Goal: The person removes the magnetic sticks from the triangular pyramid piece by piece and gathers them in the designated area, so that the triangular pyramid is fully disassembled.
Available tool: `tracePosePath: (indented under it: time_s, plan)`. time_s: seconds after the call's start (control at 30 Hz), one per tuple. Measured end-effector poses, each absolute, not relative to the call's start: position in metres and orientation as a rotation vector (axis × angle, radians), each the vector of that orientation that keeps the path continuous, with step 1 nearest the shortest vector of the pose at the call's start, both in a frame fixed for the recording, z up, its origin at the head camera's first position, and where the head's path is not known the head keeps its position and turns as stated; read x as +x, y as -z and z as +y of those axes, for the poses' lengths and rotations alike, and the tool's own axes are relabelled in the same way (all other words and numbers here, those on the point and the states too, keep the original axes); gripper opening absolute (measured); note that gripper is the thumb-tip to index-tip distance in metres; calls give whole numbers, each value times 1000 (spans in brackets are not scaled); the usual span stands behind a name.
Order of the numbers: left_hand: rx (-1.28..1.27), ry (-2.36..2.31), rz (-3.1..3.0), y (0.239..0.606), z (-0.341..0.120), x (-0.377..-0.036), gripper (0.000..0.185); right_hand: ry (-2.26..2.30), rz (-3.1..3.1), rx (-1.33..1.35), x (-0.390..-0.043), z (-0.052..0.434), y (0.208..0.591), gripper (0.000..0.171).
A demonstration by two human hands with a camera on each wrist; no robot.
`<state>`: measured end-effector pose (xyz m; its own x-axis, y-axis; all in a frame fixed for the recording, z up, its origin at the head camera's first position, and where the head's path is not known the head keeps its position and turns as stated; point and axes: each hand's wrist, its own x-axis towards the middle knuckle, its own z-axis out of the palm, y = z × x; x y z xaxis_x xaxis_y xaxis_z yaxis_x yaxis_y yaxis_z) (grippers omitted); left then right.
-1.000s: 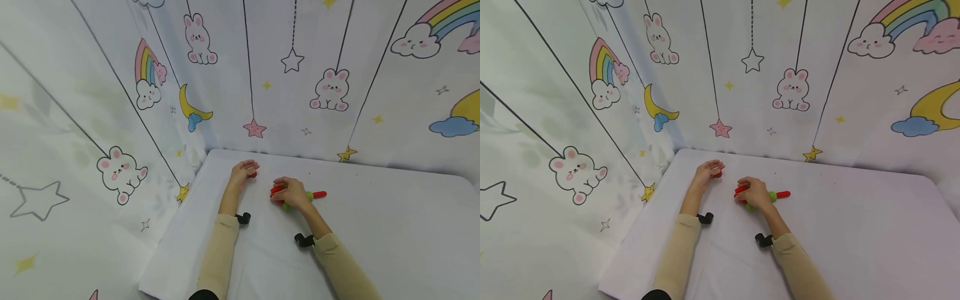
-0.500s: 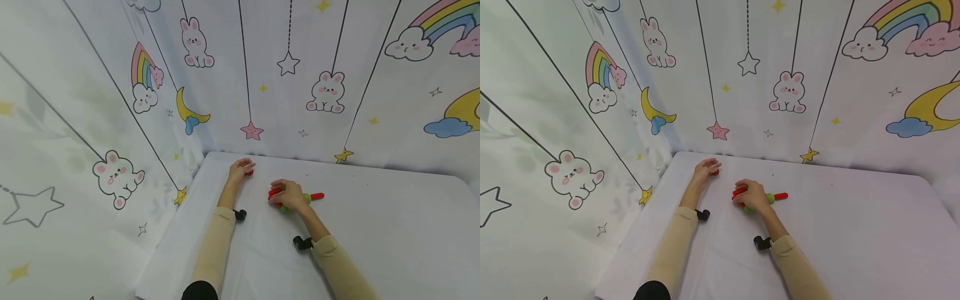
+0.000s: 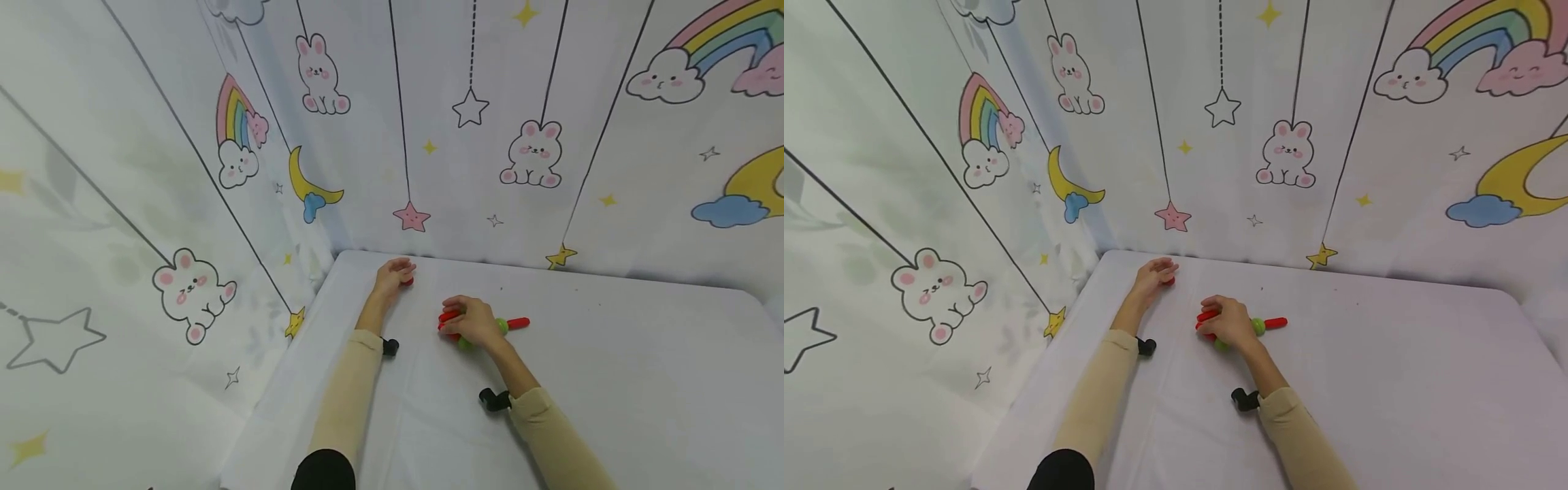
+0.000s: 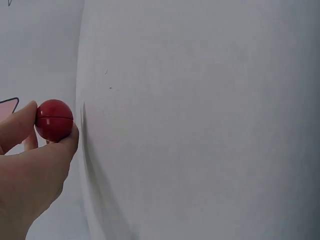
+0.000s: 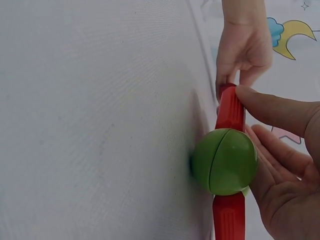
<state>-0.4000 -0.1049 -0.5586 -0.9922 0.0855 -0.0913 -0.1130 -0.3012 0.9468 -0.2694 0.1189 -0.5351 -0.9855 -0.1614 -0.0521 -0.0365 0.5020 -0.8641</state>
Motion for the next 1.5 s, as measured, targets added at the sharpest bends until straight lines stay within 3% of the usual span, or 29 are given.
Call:
tracePosePath:
  time_s: [0.3,0.63,1.13,1.5]
  plan:
    - [-49,-2370,1849,562,-100,-404,60,1503,2628,-175,-268,122,536,55]
    - [-82,-2290,1935,565,-100,-402,57,1506,2637,-189,-267,120,538,56]
    - [-101,-2313,1979,563,-103,-397,74,1429,2713,-281,-266,114,539,53]
    - [-106,-2344,2074,556,-103,-392,64,1333,2824,-385,-265,118,525,47]
